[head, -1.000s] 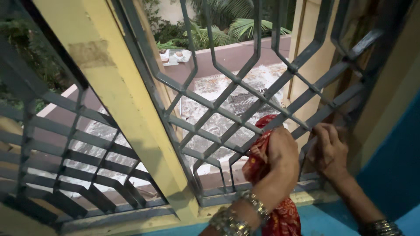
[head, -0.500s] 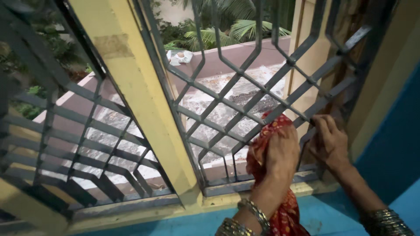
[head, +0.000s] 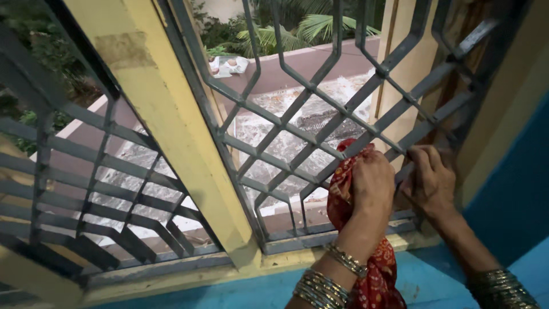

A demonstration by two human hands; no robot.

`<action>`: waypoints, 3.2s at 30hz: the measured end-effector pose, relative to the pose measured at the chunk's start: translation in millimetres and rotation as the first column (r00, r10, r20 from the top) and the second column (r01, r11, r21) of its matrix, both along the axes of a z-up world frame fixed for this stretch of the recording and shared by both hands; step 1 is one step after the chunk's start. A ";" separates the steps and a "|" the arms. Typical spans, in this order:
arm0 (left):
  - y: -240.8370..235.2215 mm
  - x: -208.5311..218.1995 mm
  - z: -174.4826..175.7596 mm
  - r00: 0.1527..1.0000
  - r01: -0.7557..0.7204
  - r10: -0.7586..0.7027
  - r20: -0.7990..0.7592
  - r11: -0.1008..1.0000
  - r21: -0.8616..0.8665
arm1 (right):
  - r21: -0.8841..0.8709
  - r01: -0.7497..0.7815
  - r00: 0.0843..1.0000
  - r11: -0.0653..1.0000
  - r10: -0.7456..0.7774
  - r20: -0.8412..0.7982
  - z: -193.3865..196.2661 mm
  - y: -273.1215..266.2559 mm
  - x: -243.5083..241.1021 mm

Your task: The person wipes a metal window grille with a red patterned cloth. They move the cloth across the grille bars and frame, cleaning the surface from top to bottom and side to side.

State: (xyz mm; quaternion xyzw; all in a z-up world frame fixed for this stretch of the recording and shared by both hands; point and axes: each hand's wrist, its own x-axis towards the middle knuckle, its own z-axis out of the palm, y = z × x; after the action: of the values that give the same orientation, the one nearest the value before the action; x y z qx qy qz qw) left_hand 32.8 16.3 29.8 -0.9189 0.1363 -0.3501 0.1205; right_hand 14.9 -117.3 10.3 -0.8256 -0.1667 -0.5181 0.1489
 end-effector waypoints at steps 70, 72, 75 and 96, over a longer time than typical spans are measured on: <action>15.0 -69.4 38.6 0.973 0.178 -0.146 0.178 0.968 -0.177 | 0.050 -0.050 0.998 0.997 0.048 0.051 -8.4 1.7 7.9; 24.8 -78.9 36.3 0.966 0.233 -0.211 0.150 0.961 -0.148 | 0.025 -0.035 0.996 0.999 0.033 0.078 -5.1 1.6 4.9; 40.6 -104.4 32.1 0.945 0.318 -0.300 0.128 0.935 -0.159 | -0.011 0.005 0.997 1.000 -0.005 0.075 -2.0 0.5 3.4; 89.3 -39.7 -7.6 0.923 0.282 -0.204 0.327 0.936 -0.213 | 0.111 -0.006 0.999 0.994 0.009 -0.032 -29.8 -12.4 28.9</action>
State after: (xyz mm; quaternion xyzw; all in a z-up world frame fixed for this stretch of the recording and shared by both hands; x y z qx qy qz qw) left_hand -7.0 105.6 22.1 -0.8387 0.1837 -0.5121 -0.0245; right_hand 43.9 -129.6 -19.6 -0.8236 -0.1383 -0.5128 0.1992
